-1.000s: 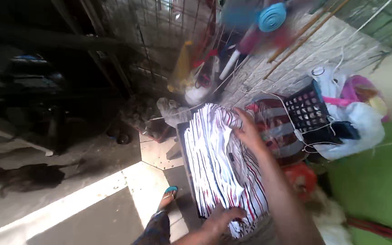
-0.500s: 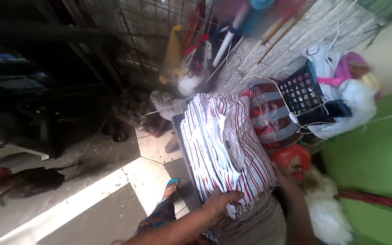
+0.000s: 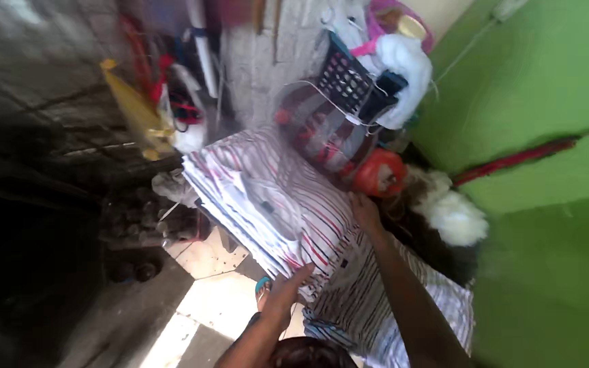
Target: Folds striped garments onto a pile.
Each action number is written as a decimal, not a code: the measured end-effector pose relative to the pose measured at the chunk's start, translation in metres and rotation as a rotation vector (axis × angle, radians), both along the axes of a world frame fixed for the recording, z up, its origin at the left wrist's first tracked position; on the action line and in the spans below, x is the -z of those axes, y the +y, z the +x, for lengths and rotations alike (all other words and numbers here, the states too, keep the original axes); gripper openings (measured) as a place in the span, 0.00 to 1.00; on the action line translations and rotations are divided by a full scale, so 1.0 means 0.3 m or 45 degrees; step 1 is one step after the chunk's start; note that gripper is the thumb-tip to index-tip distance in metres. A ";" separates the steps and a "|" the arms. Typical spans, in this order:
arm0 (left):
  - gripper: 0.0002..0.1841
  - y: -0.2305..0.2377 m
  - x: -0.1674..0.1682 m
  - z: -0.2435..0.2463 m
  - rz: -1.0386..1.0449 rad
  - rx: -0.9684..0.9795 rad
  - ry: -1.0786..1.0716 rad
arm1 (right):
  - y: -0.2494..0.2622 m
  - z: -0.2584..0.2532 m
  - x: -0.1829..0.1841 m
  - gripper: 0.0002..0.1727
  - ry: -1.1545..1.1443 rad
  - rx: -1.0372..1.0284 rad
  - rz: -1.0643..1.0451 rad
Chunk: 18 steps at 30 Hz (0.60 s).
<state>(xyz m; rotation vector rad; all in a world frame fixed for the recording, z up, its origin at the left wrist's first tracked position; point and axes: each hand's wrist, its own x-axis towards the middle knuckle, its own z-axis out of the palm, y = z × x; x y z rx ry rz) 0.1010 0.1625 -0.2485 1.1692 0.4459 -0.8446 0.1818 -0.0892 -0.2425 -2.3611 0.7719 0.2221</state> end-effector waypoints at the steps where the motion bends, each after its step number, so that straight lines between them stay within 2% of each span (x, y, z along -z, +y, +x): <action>1: 0.23 0.008 -0.014 0.001 0.030 0.039 0.008 | -0.012 -0.008 0.005 0.29 -0.073 -0.004 0.014; 6: 0.28 0.150 -0.104 -0.026 0.085 0.488 -0.184 | -0.094 -0.086 0.004 0.25 -0.249 0.177 0.187; 9: 0.18 0.264 -0.127 0.023 0.216 0.834 -0.434 | -0.051 -0.128 -0.023 0.27 -0.211 0.274 0.434; 10: 0.15 0.282 -0.144 0.054 0.251 0.825 -0.564 | -0.029 -0.127 -0.029 0.28 -0.221 0.289 0.472; 12: 0.12 0.282 -0.176 0.140 0.402 0.541 -0.913 | 0.007 -0.116 -0.022 0.29 -0.281 0.318 0.481; 14: 0.13 0.250 -0.203 0.288 0.691 0.261 -1.313 | 0.025 -0.102 -0.006 0.33 -0.285 0.356 0.461; 15: 0.15 0.238 -0.204 0.382 0.881 0.203 -1.517 | 0.027 -0.094 -0.007 0.36 -0.260 0.357 0.442; 17: 0.17 0.245 -0.176 0.569 1.206 0.328 -1.802 | 0.037 -0.080 -0.022 0.39 -0.204 0.369 0.442; 18: 0.18 0.251 -0.154 0.639 1.324 0.456 -1.834 | 0.043 -0.073 -0.038 0.38 -0.192 0.366 0.439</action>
